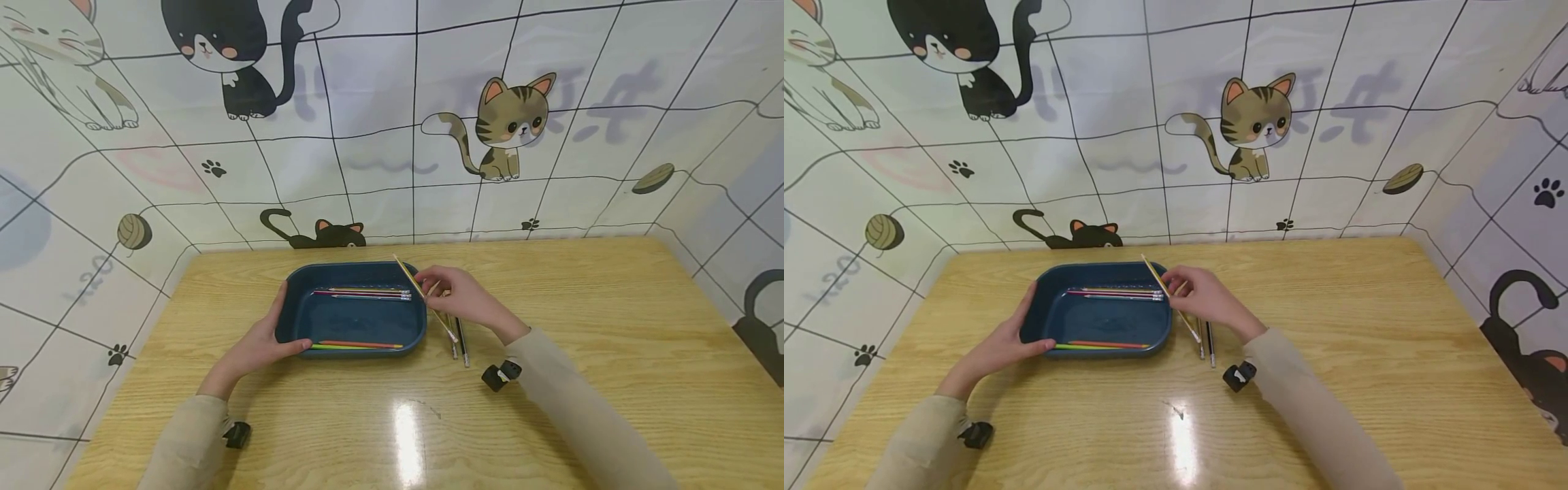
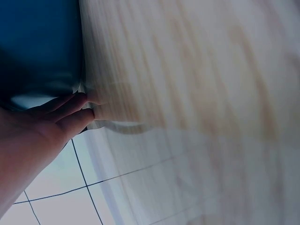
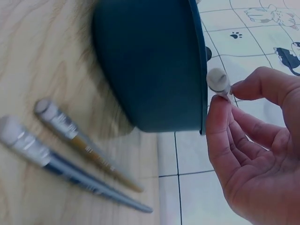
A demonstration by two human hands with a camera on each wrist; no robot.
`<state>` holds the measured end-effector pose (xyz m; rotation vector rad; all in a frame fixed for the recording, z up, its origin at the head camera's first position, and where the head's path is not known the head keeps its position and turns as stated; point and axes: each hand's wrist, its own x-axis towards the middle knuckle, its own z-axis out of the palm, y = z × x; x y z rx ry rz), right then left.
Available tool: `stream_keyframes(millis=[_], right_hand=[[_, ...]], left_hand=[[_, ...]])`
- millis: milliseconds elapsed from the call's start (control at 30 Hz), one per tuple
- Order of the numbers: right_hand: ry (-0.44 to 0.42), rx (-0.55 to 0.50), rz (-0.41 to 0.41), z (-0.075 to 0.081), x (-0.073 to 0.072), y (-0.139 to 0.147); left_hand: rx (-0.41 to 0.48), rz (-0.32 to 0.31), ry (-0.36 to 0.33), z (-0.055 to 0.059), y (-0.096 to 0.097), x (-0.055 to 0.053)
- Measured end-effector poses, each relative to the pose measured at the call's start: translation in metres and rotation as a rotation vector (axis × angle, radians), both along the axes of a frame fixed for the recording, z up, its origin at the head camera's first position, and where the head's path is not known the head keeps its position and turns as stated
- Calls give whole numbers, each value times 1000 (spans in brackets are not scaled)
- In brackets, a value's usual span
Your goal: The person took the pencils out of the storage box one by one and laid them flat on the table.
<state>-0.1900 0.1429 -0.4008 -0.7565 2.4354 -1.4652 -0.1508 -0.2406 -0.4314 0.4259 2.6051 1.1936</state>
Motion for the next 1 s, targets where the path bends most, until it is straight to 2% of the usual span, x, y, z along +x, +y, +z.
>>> stream_keyframes(millis=[167, 467, 800, 1000], right_hand=[[-2, 4, -41, -5, 3, 9], [-29, -17, -102, -12, 8, 22], [-101, -21, -229, -20, 13, 35], [-142, -9, -276, -25, 17, 42]], left_hand=[[-1, 4, -1, -3, 0, -1], [-4, 7, -12, -2, -1, 0], [-8, 4, -9, -1, 0, 0], [-10, 7, -8, -3, 0, -1]])
